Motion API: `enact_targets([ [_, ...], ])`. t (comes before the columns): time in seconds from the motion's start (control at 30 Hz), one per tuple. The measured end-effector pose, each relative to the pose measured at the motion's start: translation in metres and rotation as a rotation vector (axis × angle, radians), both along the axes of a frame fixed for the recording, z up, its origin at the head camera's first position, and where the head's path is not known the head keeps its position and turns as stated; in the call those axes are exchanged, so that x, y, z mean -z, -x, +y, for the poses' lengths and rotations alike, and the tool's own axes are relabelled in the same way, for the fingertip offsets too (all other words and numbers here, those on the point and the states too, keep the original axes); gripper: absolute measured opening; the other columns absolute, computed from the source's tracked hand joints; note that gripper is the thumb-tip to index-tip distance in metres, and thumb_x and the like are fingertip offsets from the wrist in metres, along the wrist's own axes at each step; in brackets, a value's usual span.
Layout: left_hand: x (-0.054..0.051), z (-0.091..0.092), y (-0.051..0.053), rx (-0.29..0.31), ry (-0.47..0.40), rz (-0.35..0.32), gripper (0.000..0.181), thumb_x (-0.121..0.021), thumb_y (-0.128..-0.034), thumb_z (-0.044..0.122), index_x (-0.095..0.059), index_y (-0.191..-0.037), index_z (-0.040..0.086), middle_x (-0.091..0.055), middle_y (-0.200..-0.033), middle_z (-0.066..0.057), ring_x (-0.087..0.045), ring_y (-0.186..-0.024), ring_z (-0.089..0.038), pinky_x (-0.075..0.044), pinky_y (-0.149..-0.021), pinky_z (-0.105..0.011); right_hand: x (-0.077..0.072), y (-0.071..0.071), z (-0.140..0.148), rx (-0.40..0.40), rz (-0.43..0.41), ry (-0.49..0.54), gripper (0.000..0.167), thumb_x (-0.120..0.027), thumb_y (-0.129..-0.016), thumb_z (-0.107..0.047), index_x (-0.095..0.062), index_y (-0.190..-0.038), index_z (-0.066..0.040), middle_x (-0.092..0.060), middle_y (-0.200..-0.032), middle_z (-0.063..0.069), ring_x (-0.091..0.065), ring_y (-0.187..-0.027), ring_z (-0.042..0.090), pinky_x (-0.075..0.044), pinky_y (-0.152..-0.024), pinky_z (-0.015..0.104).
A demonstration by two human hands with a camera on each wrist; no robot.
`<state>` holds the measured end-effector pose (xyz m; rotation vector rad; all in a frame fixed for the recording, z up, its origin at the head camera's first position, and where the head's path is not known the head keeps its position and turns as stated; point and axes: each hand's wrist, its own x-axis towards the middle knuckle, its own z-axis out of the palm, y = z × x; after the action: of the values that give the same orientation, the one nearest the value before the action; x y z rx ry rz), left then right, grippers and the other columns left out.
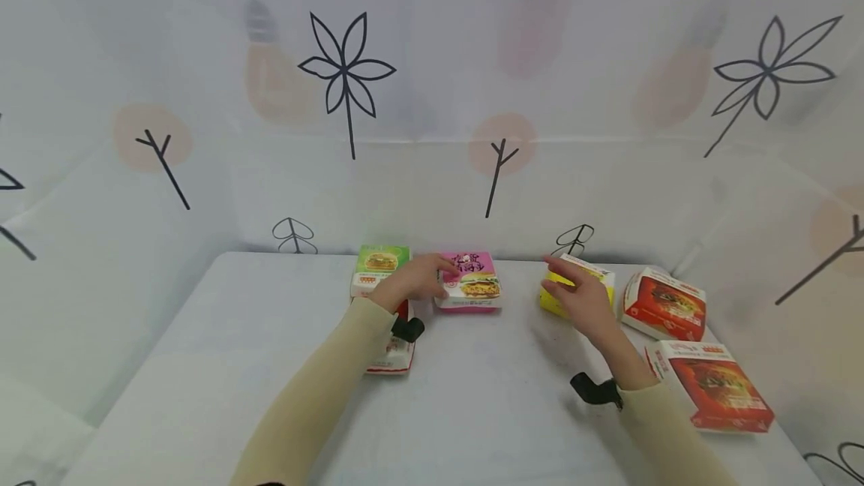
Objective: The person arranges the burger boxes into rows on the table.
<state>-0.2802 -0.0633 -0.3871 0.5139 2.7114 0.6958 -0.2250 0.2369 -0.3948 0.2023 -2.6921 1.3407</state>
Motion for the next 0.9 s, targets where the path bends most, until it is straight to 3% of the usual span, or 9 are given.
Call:
enact_targets([
  [0.17,-0.001,0.001,-0.001,-0.016,-0.001,-0.014,0.049,-0.077,-0.0877,0.014,-0.065,-0.134,0.023,-0.047,-0.150,0.000,-0.036,-0.142,-0.027,-0.031,-0.114,-0.049,-0.004,0.000,0.031,0.071,-0.015,-0.015,0.050,-0.058,-0.102,-0.027,-0.048,-0.149,-0.011,-0.048,-0.146,0.022,-0.043,-0.134,0.043,-0.042,-0.103,0.056],
  [0.37,-0.003,0.000,-0.003,-0.013,0.009,-0.009,0.049,-0.076,-0.0881,0.014,-0.065,-0.134,0.023,-0.047,-0.150,0.000,-0.038,-0.141,-0.027,-0.034,-0.112,-0.048,-0.010,0.005,0.063,0.139,-0.049,-0.065,0.049,-0.054,-0.104,-0.021,-0.044,-0.151,-0.011,-0.043,-0.151,0.022,-0.039,-0.136,0.045,-0.040,-0.103,0.059],
  [0.5,-0.005,0.000,-0.004,-0.006,0.008,-0.012,0.049,-0.076,-0.0884,0.013,-0.064,-0.135,0.022,-0.047,-0.150,-0.001,-0.038,-0.140,-0.027,-0.034,-0.113,-0.047,-0.006,0.013,0.074,0.135,-0.094,-0.158,0.052,-0.055,-0.102,-0.015,-0.042,-0.151,-0.007,-0.038,-0.152,0.027,-0.035,-0.136,0.050,-0.037,-0.104,0.063],
  [0.63,-0.005,0.000,-0.005,-0.008,0.011,-0.010,0.050,-0.076,-0.0885,0.014,-0.063,-0.136,0.023,-0.046,-0.151,-0.001,-0.038,-0.141,-0.026,-0.033,-0.113,-0.047,0.001,0.020,0.077,0.126,-0.156,-0.250,0.054,-0.055,-0.102,-0.025,-0.041,-0.151,-0.008,-0.034,-0.152,0.031,-0.036,-0.131,0.056,-0.035,-0.101,0.068],
  [0.77,-0.004,0.000,-0.005,-0.007,0.015,-0.004,0.050,-0.076,-0.0886,0.014,-0.063,-0.136,0.023,-0.046,-0.151,-0.002,-0.037,-0.141,-0.026,-0.033,-0.113,-0.048,0.006,0.025,0.079,0.115,-0.234,-0.272,0.062,-0.053,-0.102,-0.040,-0.036,-0.154,-0.010,-0.027,-0.154,0.032,-0.028,-0.134,0.059,-0.029,-0.100,0.074],
  [0.9,-0.004,0.000,-0.004,-0.001,0.012,0.000,0.050,-0.076,-0.0884,0.014,-0.063,-0.136,0.022,-0.047,-0.150,-0.001,-0.038,-0.141,-0.026,-0.033,-0.113,-0.048,0.008,0.027,0.081,0.088,-0.286,-0.268,0.069,-0.054,-0.101,-0.045,-0.032,-0.156,-0.009,-0.021,-0.157,0.031,-0.019,-0.138,0.059,-0.023,-0.101,0.077],
])
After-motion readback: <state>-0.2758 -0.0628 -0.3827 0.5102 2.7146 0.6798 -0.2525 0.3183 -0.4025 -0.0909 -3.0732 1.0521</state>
